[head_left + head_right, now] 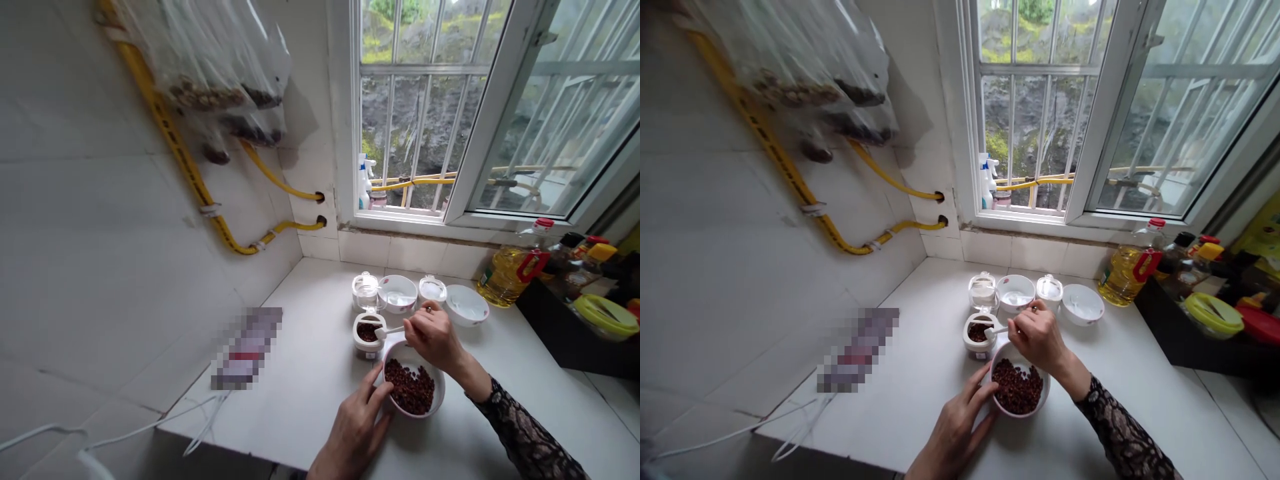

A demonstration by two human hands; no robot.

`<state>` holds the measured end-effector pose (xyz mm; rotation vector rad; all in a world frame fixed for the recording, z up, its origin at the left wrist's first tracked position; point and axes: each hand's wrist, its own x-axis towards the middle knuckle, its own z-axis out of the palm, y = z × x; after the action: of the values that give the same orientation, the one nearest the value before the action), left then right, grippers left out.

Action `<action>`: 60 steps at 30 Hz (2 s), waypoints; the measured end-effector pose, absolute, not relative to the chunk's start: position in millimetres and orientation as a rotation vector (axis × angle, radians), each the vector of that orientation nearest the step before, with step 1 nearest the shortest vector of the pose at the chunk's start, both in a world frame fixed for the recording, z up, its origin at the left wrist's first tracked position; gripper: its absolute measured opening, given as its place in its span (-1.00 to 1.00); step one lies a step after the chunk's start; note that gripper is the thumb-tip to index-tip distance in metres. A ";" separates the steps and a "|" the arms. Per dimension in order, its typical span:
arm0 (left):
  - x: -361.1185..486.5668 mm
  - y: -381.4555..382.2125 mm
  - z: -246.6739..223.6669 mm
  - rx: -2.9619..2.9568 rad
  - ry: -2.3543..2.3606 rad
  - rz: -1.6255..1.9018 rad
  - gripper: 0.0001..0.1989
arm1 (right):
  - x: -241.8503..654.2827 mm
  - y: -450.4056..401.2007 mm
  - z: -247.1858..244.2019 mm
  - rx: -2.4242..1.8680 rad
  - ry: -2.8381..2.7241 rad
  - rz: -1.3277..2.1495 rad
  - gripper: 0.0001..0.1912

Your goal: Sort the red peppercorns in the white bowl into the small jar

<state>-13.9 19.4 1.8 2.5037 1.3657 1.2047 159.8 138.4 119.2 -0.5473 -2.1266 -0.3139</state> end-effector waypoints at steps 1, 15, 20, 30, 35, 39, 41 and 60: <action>-13.9 19.6 1.7 2.499 1.366 1.197 -0.64 | 161.6 138.4 121.3 -0.547 -2.118 -0.289 -0.62; -24.4 25.8 31.0 2.538 1.328 1.050 -0.67 | 217.6 128.1 95.9 -0.940 -1.947 0.203 -0.51; -25.8 33.8 56.4 2.776 1.291 0.835 -0.86 | 222.7 128.8 75.1 -1.055 -1.897 0.255 -0.48; -26.1 61.0 50.8 2.926 1.120 0.878 -0.80 | 222.6 125.4 59.6 -1.084 -1.954 0.102 -0.54; -28.1 70.6 33.5 2.916 0.999 1.070 -0.79 | 228.2 124.4 60.1 -1.044 -2.051 -0.038 -0.57; -29.9 69.1 23.9 2.800 0.956 1.098 -0.77 | 227.2 121.9 64.3 -1.002 -2.148 -0.159 -0.60; -30.4 67.4 22.2 2.715 0.936 1.078 -0.78 | 225.3 120.5 65.3 -0.997 -2.185 -0.163 -0.62; -21.1 40.5 16.0 2.585 0.976 0.882 -0.54 | 224.5 120.1 60.7 -1.083 -2.167 -0.059 -0.58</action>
<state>-21.1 40.5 16.0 2.5848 0.9765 0.8825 224.5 120.1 60.7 -1.0834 -2.1673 -0.0587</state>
